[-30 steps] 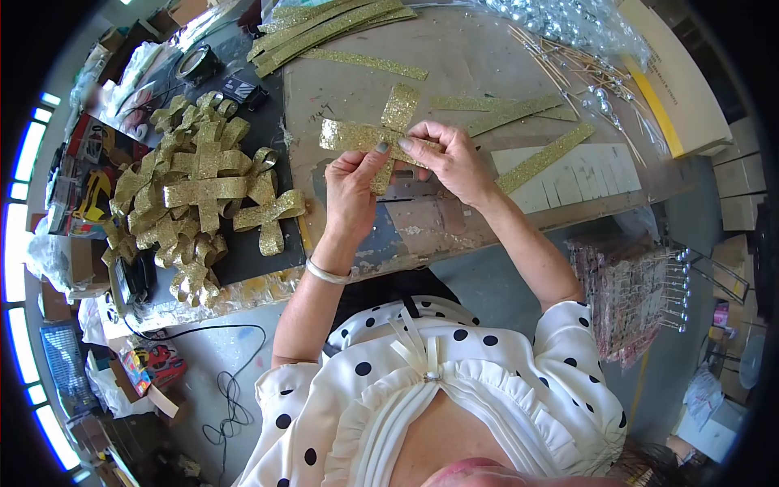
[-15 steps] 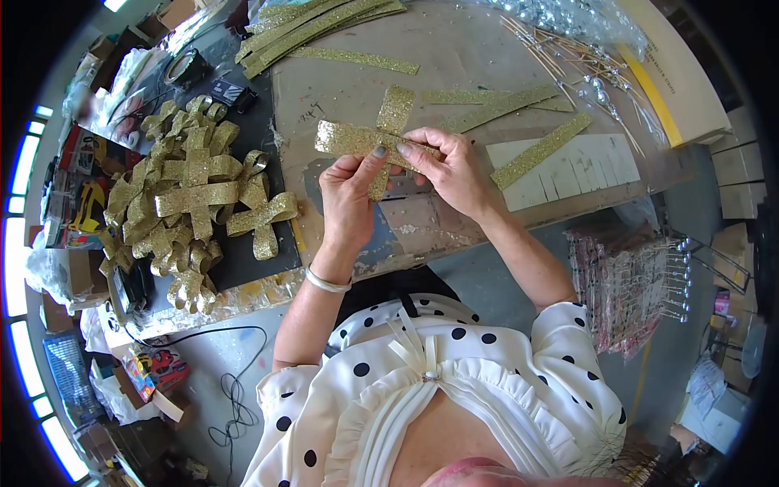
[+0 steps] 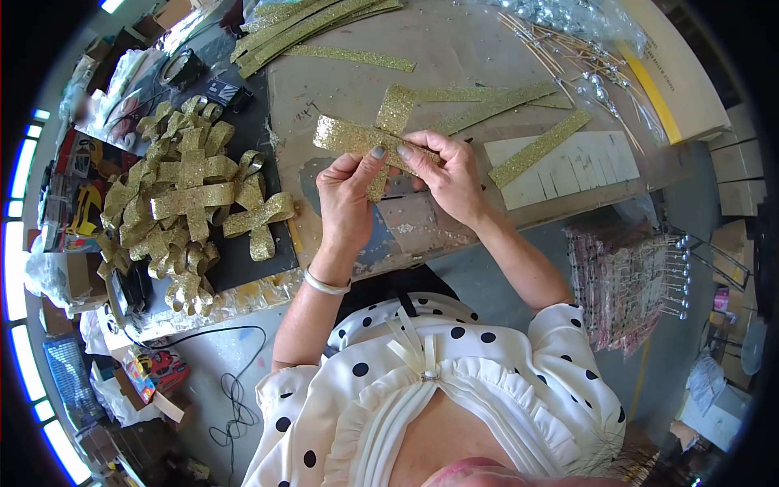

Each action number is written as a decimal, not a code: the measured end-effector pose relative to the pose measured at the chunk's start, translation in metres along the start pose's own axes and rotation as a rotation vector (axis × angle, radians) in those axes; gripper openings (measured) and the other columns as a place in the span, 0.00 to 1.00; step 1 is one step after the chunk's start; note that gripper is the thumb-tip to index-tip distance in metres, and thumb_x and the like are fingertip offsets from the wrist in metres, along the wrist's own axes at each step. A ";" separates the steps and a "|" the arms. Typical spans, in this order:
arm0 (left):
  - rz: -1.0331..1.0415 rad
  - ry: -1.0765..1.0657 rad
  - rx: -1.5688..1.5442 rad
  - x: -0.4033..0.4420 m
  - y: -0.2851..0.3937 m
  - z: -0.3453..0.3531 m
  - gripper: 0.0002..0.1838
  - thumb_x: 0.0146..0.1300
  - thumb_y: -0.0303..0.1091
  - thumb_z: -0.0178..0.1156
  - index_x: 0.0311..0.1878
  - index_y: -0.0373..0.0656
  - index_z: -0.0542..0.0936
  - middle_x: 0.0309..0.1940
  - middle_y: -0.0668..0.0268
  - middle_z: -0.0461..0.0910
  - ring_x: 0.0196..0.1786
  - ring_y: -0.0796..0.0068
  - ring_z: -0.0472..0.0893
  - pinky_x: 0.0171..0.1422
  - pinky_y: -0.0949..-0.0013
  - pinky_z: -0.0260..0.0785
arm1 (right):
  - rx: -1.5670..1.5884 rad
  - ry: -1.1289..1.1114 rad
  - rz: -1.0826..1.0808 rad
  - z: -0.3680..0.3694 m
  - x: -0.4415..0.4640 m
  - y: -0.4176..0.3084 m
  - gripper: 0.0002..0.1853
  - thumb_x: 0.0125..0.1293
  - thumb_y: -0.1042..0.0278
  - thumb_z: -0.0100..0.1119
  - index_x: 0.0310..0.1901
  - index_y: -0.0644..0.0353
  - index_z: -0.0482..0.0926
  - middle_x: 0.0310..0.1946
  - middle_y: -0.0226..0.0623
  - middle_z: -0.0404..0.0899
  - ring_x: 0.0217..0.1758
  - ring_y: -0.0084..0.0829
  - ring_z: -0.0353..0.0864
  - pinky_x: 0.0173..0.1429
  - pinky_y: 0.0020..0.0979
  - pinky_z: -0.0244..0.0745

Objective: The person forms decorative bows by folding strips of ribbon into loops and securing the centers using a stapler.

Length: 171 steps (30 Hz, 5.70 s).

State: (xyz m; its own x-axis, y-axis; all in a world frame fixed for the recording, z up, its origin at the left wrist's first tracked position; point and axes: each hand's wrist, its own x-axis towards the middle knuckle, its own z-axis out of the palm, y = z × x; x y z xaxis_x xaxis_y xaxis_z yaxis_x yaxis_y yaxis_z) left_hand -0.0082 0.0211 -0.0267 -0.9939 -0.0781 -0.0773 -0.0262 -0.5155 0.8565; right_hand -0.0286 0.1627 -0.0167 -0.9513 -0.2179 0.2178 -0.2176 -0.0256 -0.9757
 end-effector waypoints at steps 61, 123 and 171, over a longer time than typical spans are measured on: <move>-0.200 -0.056 0.054 -0.034 0.001 -0.015 0.06 0.57 0.27 0.60 0.28 0.35 0.80 0.23 0.65 0.79 0.23 0.81 0.76 0.23 0.78 0.64 | 0.193 0.074 0.045 0.020 -0.046 0.003 0.05 0.62 0.74 0.55 0.31 0.66 0.75 0.23 0.28 0.76 0.25 0.13 0.73 0.27 0.16 0.68; 0.021 0.012 0.179 -0.046 0.047 -0.055 0.05 0.56 0.28 0.62 0.32 0.36 0.81 0.25 0.65 0.80 0.24 0.77 0.80 0.23 0.79 0.67 | -0.015 -0.585 0.603 -0.065 0.012 -0.028 0.31 0.46 0.56 0.60 0.50 0.69 0.68 0.44 0.42 0.71 0.43 0.29 0.75 0.46 0.28 0.71; 0.028 -0.168 0.393 -0.040 0.040 -0.037 0.05 0.58 0.27 0.59 0.33 0.35 0.81 0.23 0.66 0.81 0.25 0.85 0.77 0.28 0.81 0.69 | -1.019 -0.717 -0.273 -0.062 -0.001 -0.038 0.30 0.38 0.73 0.68 0.46 0.68 0.68 0.40 0.47 0.73 0.46 0.47 0.73 0.53 0.40 0.68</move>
State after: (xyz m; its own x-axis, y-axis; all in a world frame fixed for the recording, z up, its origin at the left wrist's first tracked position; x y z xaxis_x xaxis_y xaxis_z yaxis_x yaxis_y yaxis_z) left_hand 0.0349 -0.0278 -0.0082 -0.9976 0.0695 0.0057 -0.0047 -0.1486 0.9889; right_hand -0.0323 0.2245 0.0220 -0.5882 -0.8079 0.0354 -0.7578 0.5354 -0.3731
